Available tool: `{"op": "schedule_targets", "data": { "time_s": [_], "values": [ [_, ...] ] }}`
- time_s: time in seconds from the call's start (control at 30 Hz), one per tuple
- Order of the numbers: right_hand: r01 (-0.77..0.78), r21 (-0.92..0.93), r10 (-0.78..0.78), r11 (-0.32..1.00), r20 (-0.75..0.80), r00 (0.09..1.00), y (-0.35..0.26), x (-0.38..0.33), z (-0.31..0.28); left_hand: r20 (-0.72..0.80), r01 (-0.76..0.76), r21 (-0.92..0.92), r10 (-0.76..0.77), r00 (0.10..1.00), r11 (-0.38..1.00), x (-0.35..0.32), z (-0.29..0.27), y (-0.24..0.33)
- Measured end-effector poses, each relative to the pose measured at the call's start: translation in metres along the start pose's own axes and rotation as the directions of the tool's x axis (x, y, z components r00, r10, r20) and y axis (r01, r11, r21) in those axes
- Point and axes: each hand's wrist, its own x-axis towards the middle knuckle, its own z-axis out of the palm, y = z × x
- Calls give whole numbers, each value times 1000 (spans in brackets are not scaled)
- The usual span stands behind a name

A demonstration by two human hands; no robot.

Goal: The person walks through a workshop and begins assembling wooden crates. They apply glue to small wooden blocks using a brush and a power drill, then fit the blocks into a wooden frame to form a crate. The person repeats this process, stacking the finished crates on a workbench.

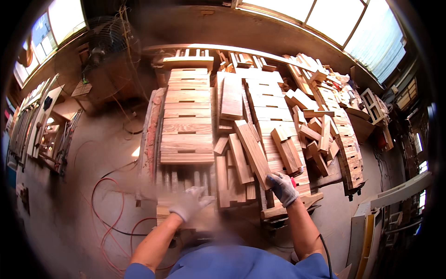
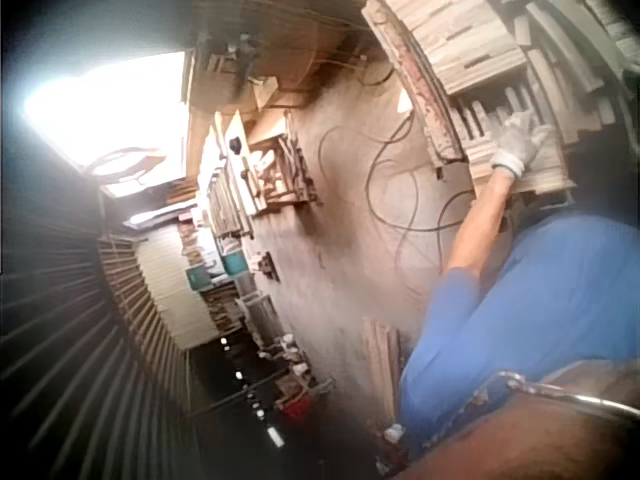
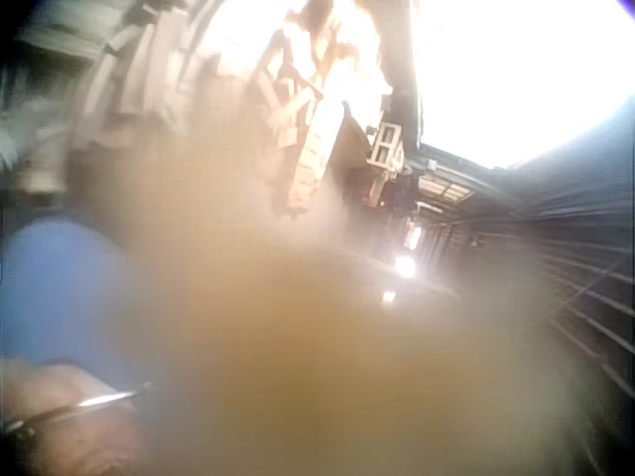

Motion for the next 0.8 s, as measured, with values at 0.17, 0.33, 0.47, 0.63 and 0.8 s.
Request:
{"op": "schedule_targets", "data": {
  "time_s": [0.17,0.33,0.47,0.63,0.8],
  "values": [
    [-107,-145,129,984,150,980,38,-15,59,-75,-21,-640,-35,997,768,19,-14,44],
    [-273,-120,296,954,265,918,65,-24,103,130,101,-985,-216,968,-142,5,-20,54],
    [-369,-35,359,929,329,873,63,-36,129,91,45,-987,-312,946,-153,-10,-13,46],
    [-367,-149,396,918,325,859,77,-37,129,88,37,-985,-302,949,-170,-17,-1,34],
    [-312,-233,374,921,310,874,78,-39,142,92,18,-928,-183,979,-372,-3,6,18]
  ]
}}
